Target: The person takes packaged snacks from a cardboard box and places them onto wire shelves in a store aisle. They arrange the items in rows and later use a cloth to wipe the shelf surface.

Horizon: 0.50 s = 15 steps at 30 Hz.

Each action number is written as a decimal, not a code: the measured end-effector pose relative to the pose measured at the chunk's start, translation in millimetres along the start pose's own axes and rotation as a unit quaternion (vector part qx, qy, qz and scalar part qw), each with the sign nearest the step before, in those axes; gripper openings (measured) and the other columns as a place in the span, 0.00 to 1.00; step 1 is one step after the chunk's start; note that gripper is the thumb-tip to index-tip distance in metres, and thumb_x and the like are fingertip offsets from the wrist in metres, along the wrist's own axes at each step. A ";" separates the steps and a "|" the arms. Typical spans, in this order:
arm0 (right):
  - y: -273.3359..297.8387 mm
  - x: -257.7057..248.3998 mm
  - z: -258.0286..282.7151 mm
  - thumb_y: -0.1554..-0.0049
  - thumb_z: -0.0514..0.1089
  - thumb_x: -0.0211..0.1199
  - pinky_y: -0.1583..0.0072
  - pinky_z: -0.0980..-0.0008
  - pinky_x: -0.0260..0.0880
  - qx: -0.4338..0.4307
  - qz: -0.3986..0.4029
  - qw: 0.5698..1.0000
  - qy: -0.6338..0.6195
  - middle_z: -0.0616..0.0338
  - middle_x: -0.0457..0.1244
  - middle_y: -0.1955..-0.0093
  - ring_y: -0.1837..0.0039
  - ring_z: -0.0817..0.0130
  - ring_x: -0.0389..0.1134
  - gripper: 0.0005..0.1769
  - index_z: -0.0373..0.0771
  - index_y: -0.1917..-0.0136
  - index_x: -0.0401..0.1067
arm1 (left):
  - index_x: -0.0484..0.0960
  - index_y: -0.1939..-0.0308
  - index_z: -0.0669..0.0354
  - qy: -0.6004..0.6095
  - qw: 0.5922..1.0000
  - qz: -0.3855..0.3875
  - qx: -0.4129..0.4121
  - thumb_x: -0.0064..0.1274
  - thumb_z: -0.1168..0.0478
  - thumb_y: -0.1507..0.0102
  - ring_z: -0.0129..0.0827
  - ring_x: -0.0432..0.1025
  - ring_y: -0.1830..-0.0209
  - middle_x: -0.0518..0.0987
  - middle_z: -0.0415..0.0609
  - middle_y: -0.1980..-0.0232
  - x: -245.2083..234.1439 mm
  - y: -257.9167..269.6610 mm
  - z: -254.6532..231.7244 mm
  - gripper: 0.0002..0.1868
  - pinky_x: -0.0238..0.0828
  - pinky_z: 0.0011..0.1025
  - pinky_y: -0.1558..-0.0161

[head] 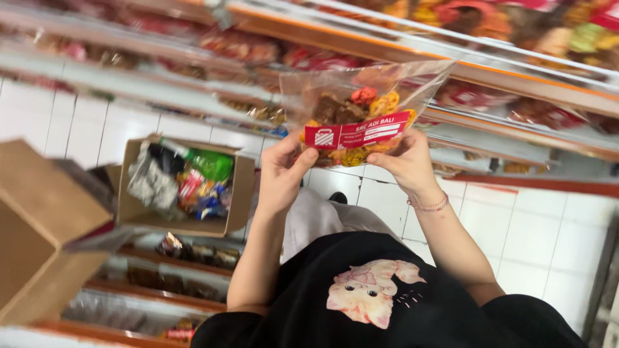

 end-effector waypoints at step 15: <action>61.1 -82.1 77.6 0.43 0.31 0.68 0.30 0.65 0.66 -0.110 -0.230 0.966 0.030 0.59 0.64 0.34 0.32 0.71 0.66 0.22 0.32 0.35 0.71 | 0.72 0.34 0.71 -0.129 0.962 0.240 0.017 0.61 0.77 0.40 0.34 0.65 0.34 0.67 0.49 0.37 111.9 -86.5 10.7 0.29 0.60 0.28 0.30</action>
Point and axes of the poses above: each hand's wrist, its own y-axis away from the middle knuckle, its own x-axis out of the palm, z = x × y, the point moved 3 cm from there along -y, towards the middle knuckle
